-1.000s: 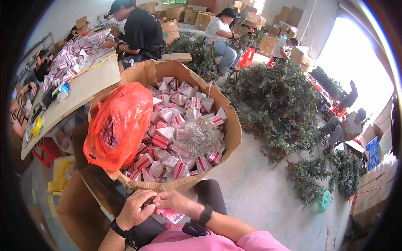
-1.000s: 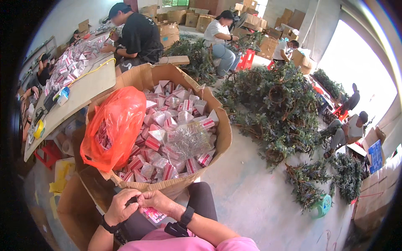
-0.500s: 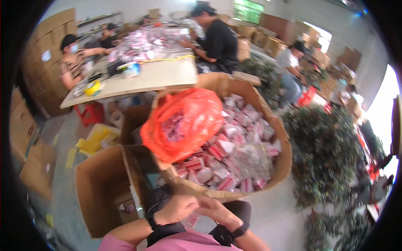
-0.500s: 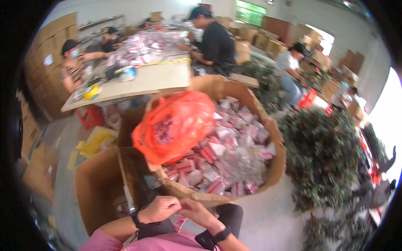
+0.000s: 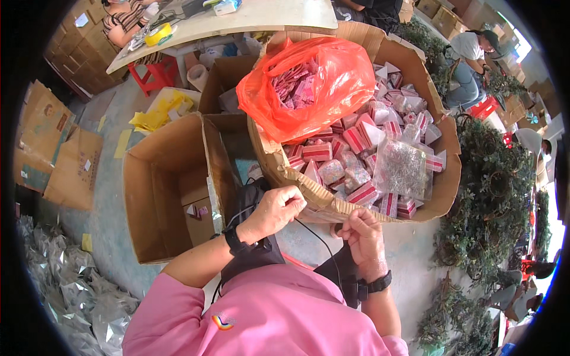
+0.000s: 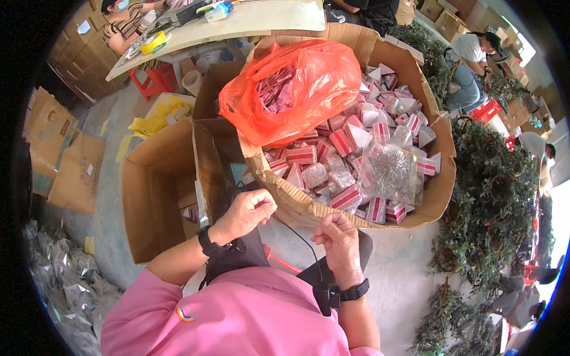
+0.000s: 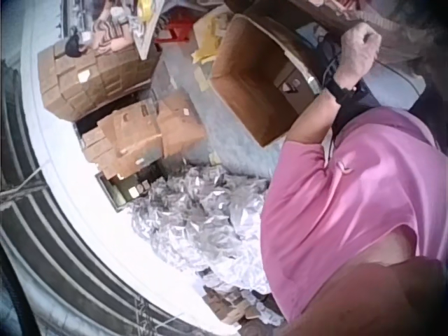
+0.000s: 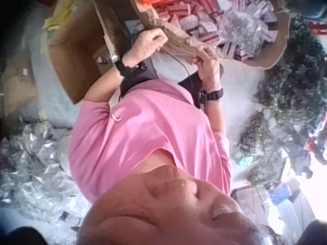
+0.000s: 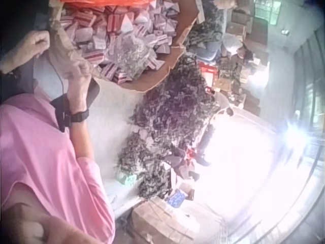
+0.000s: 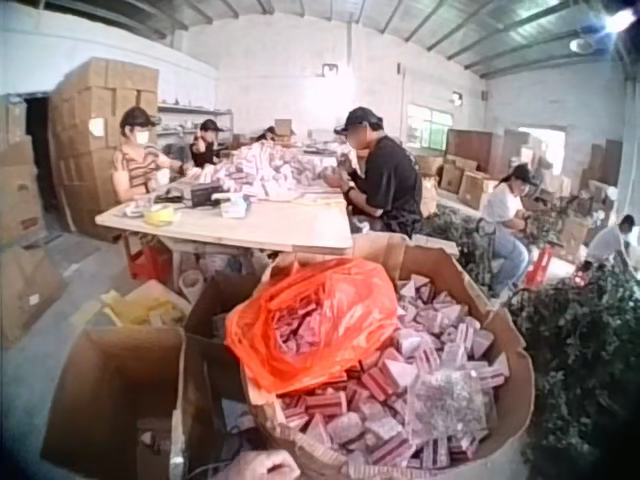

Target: Packing small boxed items and plastic components into a large container in a manufacturing environment.

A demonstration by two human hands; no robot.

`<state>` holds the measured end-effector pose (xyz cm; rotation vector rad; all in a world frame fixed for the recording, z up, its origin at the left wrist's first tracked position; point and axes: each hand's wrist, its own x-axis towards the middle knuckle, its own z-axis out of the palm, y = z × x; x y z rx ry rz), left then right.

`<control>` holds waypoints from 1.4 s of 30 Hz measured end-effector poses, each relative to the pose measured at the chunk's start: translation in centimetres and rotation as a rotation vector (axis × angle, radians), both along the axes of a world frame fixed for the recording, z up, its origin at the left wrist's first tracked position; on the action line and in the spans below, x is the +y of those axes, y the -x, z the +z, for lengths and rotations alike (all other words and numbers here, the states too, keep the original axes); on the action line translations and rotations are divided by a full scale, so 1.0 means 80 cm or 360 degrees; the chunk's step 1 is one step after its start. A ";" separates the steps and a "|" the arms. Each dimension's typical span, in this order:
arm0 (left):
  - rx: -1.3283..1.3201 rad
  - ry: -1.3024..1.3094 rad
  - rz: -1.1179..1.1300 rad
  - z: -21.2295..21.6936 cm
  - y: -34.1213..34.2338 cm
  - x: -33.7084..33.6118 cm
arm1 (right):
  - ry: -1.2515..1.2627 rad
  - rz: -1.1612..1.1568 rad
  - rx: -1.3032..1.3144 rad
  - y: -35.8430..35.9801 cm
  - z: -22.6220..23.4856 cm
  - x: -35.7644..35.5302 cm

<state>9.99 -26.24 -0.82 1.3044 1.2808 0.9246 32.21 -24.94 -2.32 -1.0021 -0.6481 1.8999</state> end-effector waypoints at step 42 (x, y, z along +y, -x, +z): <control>0.0155 0.0180 0.0131 -0.034 0.027 -0.037 | -0.0157 -0.0163 -0.0056 -0.068 -0.028 0.005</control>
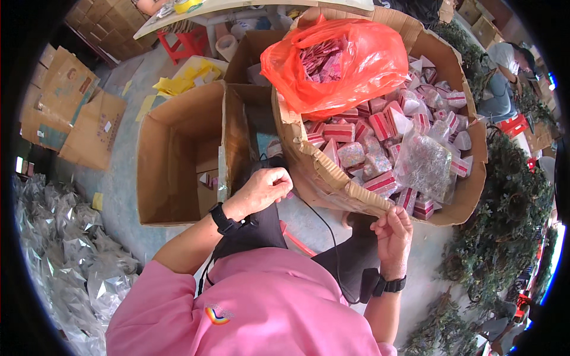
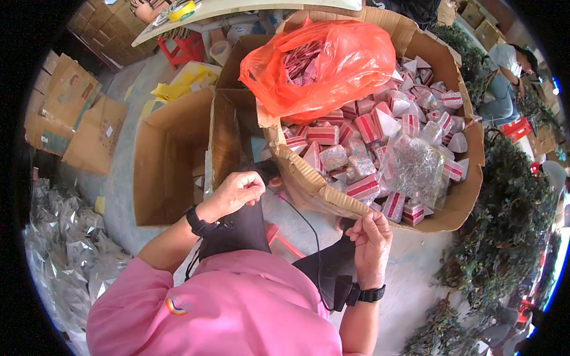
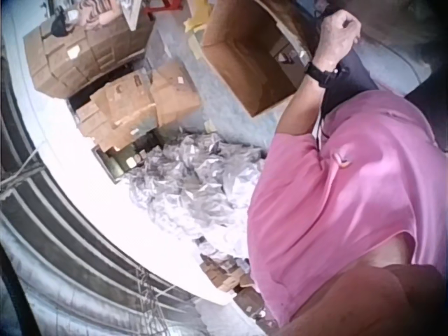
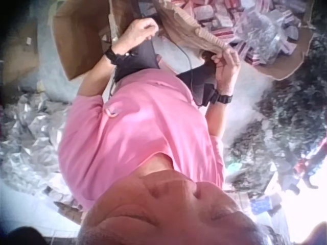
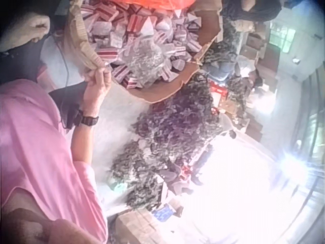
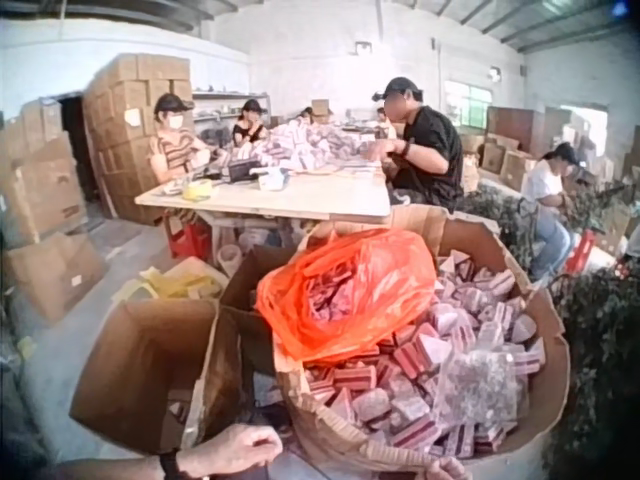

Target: Packing small boxed items and plastic components into a large container in a manufacturing environment.

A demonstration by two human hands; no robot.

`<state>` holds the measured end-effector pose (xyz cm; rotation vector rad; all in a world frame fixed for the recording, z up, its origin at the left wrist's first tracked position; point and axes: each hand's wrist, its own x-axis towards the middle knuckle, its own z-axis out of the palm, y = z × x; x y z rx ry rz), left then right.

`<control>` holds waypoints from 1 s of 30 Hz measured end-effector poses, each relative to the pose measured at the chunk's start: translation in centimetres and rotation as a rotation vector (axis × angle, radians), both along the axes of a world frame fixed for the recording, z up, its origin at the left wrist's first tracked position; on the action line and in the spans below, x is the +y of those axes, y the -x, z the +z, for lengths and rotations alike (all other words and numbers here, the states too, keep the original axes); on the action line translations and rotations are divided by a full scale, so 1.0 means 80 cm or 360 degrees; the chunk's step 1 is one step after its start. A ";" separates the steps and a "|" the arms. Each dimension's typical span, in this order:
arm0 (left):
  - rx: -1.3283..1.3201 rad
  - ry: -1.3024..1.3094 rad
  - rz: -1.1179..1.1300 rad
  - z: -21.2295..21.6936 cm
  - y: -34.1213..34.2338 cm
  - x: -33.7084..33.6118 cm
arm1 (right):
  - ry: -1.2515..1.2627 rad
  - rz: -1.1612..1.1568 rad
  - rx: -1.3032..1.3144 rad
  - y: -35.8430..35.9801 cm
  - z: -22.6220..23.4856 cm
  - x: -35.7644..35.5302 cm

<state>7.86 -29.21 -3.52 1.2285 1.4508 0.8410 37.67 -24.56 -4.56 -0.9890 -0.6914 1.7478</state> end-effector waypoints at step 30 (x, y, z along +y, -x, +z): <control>0.0019 0.0027 0.0049 -0.010 0.008 0.006 | -0.0991 -0.0203 -0.2580 -0.105 -0.035 0.228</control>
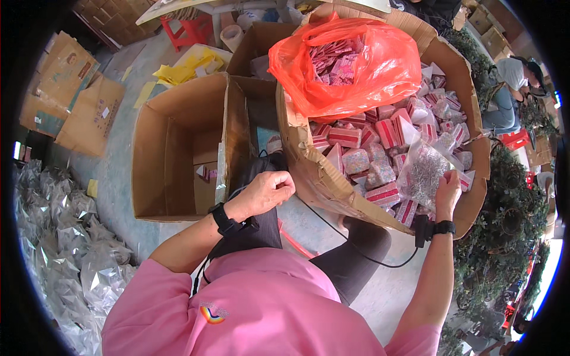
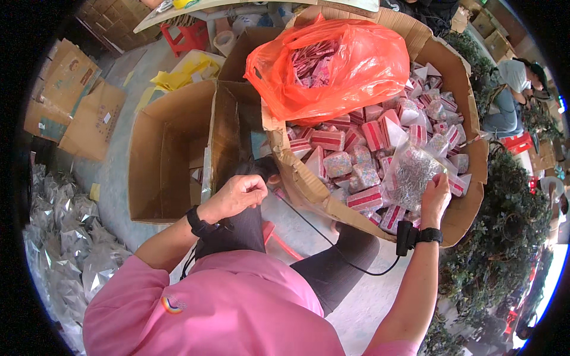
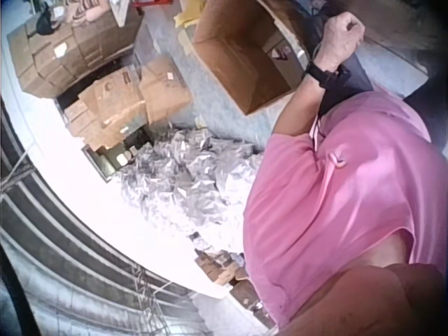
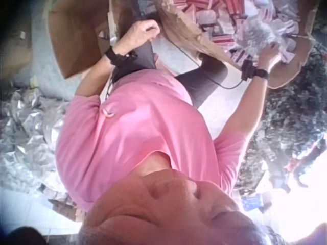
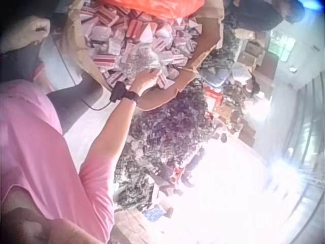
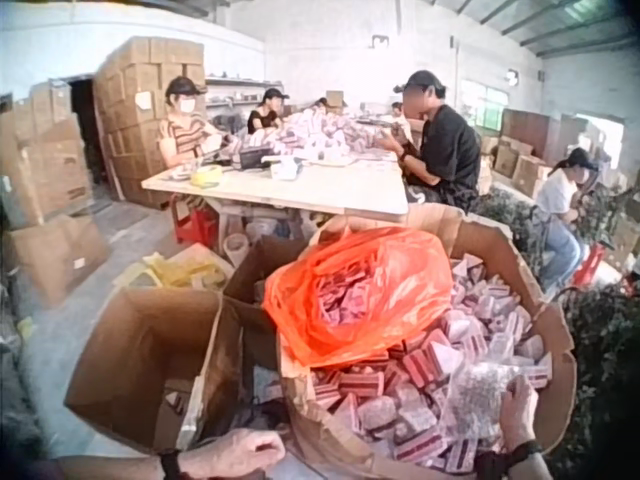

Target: Packing small boxed items and plastic components into a large container in a manufacturing environment.

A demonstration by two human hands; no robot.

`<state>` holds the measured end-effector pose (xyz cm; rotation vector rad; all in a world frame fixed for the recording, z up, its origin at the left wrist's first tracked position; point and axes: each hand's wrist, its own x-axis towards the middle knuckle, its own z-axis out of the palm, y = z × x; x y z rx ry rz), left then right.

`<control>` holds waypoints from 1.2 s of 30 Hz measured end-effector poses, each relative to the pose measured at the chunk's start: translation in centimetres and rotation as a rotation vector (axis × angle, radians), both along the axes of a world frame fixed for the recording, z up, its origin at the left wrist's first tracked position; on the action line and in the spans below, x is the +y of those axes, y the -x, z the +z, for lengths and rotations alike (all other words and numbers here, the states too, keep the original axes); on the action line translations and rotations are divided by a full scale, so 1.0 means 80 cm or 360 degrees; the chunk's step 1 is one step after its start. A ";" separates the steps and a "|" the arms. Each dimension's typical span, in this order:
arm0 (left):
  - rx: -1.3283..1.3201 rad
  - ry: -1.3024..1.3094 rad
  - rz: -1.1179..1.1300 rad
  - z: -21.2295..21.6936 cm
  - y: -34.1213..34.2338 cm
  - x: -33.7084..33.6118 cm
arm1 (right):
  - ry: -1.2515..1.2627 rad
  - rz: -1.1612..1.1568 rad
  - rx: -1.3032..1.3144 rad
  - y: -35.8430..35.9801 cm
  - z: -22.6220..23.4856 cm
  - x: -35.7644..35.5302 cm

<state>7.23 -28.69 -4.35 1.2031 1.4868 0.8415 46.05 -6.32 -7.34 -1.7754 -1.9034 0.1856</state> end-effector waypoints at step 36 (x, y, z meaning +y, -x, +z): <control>0.0185 -0.0125 0.0339 0.014 0.041 -0.038 | 0.0152 -0.0062 0.1187 0.016 0.079 -0.047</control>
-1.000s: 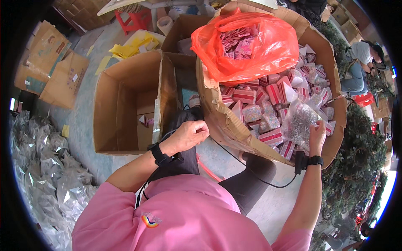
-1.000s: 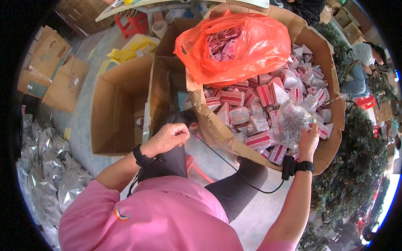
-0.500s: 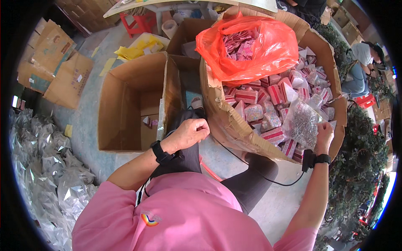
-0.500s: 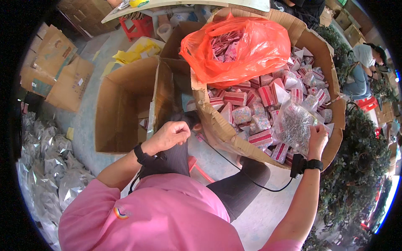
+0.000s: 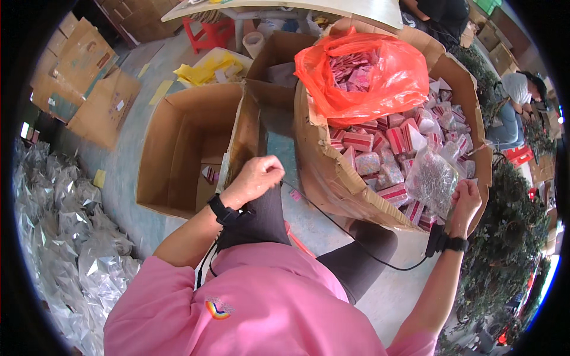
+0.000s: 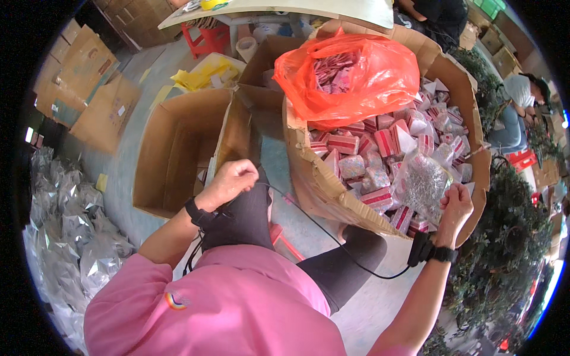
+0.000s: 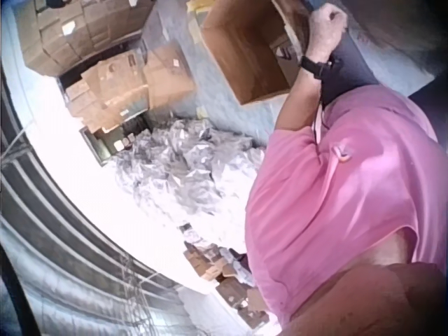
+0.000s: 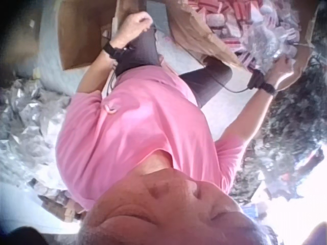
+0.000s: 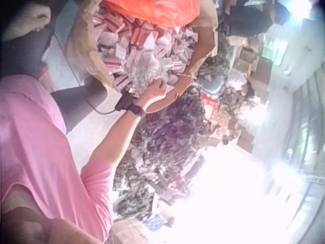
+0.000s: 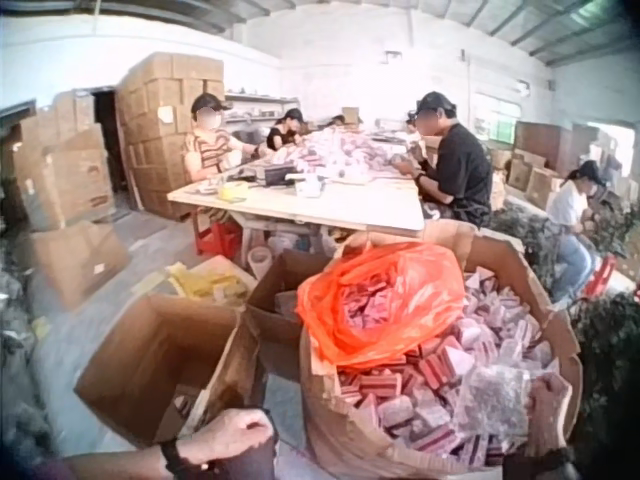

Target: Packing small boxed items and plastic components into a large container in a manufacturing environment.

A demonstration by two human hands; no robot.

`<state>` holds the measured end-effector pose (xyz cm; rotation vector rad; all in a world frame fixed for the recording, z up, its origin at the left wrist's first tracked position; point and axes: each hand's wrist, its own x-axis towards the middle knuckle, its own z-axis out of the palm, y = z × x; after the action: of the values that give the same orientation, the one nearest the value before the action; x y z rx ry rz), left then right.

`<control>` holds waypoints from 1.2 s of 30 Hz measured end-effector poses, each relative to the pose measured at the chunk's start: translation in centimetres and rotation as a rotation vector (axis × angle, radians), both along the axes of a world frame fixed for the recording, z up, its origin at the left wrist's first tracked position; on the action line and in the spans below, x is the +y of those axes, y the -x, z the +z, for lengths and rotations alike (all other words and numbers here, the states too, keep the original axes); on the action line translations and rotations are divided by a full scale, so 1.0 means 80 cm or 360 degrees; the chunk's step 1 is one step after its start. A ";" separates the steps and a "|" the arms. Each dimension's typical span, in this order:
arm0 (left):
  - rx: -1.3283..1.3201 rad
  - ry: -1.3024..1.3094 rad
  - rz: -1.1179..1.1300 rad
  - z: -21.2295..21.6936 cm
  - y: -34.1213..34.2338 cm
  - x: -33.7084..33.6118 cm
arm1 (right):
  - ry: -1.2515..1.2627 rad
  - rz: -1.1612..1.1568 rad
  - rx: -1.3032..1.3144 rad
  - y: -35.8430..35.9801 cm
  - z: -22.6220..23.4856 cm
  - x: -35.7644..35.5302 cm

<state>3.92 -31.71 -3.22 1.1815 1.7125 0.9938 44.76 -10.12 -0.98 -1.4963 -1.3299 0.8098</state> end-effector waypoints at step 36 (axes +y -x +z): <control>0.0778 0.0782 0.0634 -0.109 0.083 -0.119 | 0.1836 0.1298 0.0215 0.388 -0.254 -0.172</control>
<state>-2.72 -41.24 -11.91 0.8082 2.4714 0.4576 13.73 -23.89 -21.32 -1.5946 -1.4219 2.4537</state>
